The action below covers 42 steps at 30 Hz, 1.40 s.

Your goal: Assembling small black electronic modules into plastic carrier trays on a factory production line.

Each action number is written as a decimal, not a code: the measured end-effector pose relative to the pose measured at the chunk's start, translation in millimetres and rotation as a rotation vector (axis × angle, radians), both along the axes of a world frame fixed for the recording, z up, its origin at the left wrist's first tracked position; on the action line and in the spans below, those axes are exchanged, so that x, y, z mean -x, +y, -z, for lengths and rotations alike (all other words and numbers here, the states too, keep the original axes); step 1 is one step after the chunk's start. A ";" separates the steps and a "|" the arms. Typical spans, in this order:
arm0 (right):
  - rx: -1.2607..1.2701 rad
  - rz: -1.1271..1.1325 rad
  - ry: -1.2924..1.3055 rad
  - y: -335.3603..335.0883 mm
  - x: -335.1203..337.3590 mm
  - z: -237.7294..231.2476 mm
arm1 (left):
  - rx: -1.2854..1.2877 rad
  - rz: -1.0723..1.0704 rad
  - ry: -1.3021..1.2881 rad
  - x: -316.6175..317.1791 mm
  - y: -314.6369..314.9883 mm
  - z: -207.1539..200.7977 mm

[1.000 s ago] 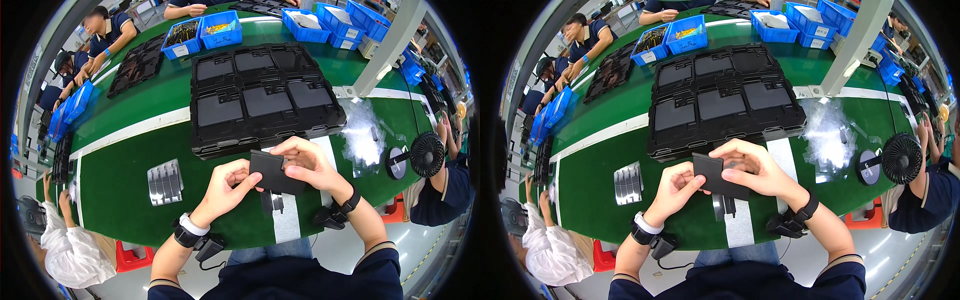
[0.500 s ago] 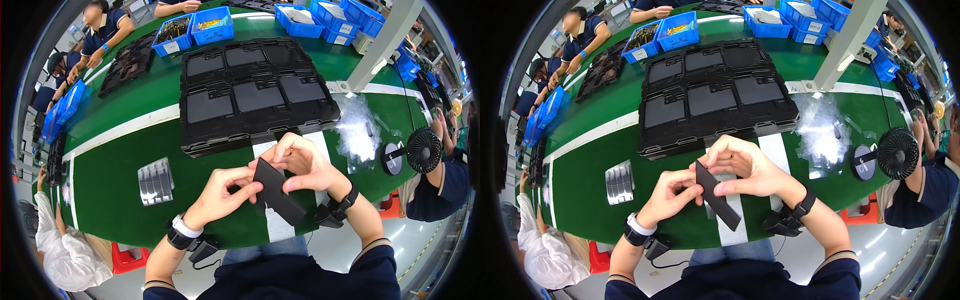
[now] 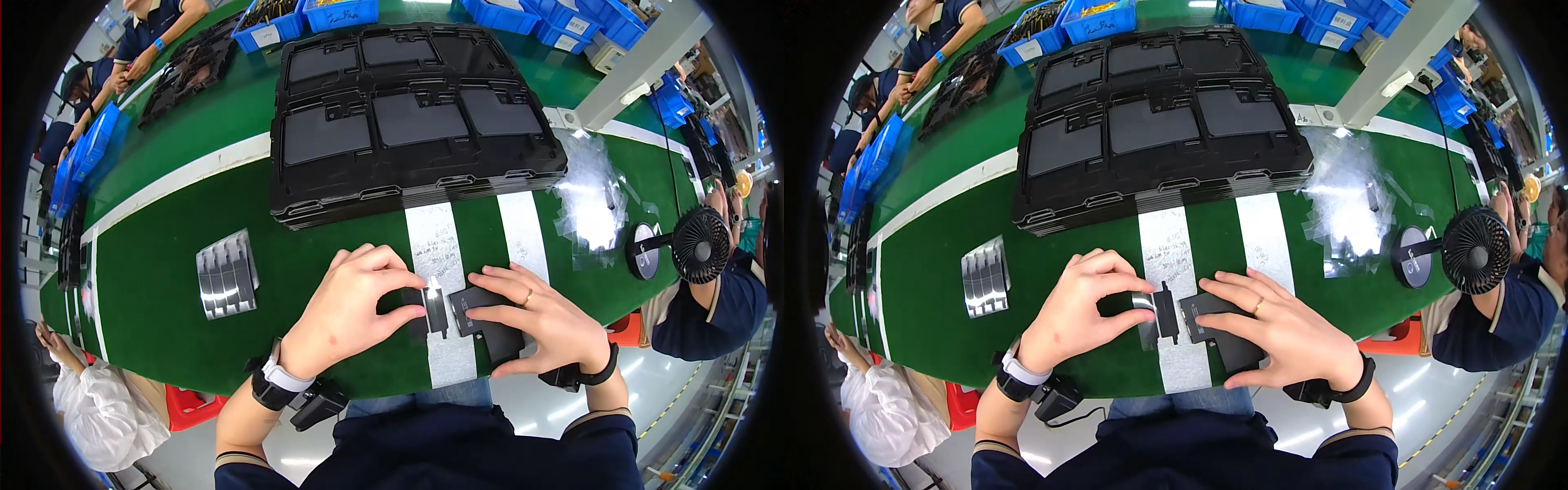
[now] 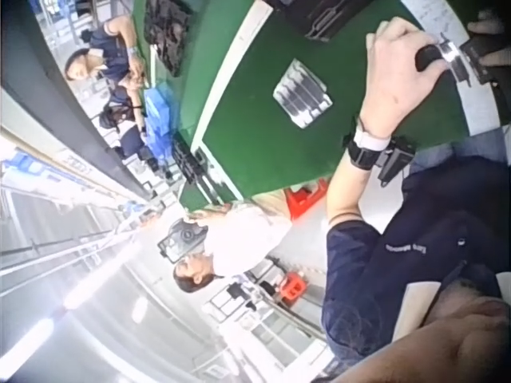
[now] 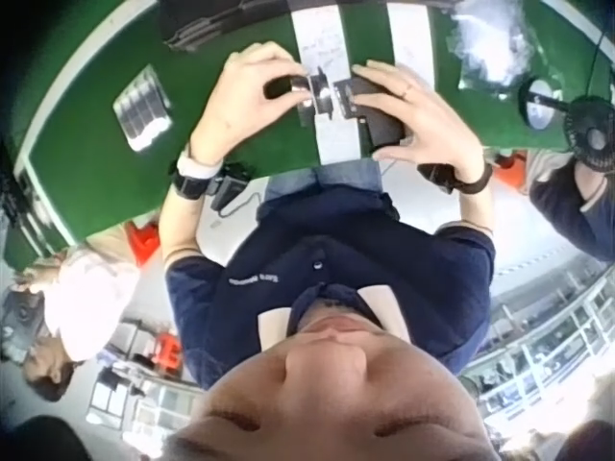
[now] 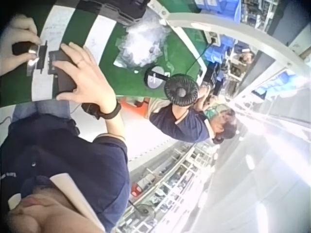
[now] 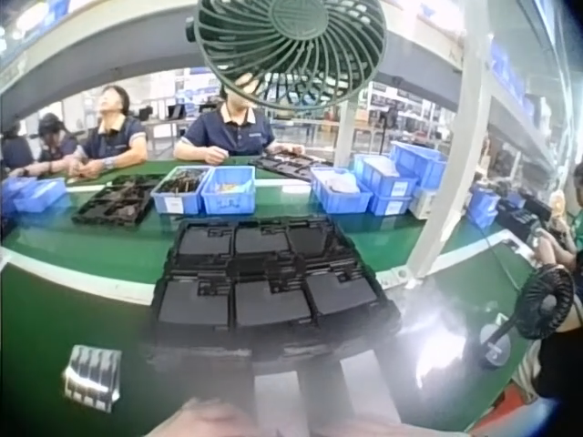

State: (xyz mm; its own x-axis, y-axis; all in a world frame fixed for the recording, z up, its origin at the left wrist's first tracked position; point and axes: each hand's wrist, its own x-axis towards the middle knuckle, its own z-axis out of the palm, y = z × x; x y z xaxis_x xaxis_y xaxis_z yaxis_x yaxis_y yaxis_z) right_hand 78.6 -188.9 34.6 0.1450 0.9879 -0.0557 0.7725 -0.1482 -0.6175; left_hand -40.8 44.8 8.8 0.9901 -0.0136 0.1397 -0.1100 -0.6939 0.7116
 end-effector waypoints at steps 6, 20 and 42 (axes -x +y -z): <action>-0.132 0.025 -0.042 -0.7 9.0 20.5 | -0.026 0.005 0.077 2.2 -4.8 -2.4; -0.169 0.034 -0.005 5.1 12.4 20.6 | -0.019 -0.002 0.111 3.1 -4.9 -2.7; -0.216 0.002 -0.026 9.9 3.4 10.8 | 0.161 -0.075 0.104 -2.3 -3.3 -6.1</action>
State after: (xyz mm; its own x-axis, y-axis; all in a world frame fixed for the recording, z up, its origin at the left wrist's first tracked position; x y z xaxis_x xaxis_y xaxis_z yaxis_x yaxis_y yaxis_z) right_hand 75.2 -179.0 23.8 0.1459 0.9761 0.1613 0.7882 -0.0161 -0.6152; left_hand -38.4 41.5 14.9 0.9967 0.0748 0.0306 0.0179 -0.5738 0.8188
